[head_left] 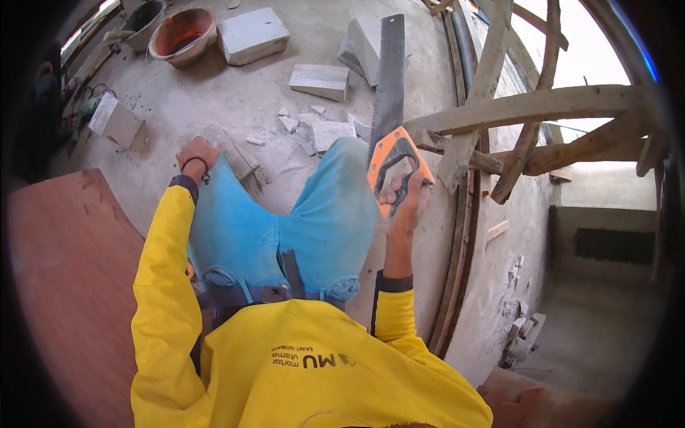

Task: The person uses a hand saw to cut a rectangular stone block placed on the floor. They hold the block with one hand and saw back and forth with the other, producing dust and small fragments.

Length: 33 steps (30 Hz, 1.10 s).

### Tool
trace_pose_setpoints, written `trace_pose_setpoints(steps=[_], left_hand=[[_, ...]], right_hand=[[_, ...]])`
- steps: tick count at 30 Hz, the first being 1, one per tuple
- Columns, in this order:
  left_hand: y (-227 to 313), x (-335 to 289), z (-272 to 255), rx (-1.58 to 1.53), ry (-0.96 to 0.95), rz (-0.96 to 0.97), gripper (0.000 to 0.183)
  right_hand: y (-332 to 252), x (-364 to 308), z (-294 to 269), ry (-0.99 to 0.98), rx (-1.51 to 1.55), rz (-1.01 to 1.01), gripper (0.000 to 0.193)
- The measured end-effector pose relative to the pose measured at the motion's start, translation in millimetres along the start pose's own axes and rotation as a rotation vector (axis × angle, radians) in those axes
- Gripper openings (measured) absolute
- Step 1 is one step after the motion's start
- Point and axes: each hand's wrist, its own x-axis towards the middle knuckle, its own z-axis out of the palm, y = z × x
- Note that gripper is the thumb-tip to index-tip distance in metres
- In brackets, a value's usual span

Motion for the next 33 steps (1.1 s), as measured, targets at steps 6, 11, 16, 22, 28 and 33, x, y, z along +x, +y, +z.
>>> trace_pose_setpoints(steps=[6,11,16,22,28,33], left_hand=[[-1.9,1.3,-1.6,0.004,-0.031,-0.008,0.058],[-3.4,1.5,-2.0,-0.008,-0.016,0.007,0.056],[-0.9,0.1,-4.5,-0.019,-0.03,-0.015,0.055],[-1.8,-0.1,-7.1,-0.009,-0.056,-0.02,0.056],[-3.1,-1.3,-8.2,-0.015,-0.057,-0.02,0.056],[-3.3,1.1,-4.8,-0.008,-0.059,-0.01,0.056]], right_hand=[[-0.1,-34.1,-12.1,-0.018,-0.037,0.012,0.049],[3.4,-40.1,-11.0,-0.033,-0.087,-0.04,0.056],[7.4,-17.1,1.8,-0.047,-0.054,-0.073,0.055],[8.9,-2.7,11.2,-0.026,0.011,-0.083,0.033],[13.4,-40.1,-13.2,-0.012,-0.026,-0.032,0.045],[16.3,-42.2,-11.6,-0.003,-0.041,-0.045,0.058]])
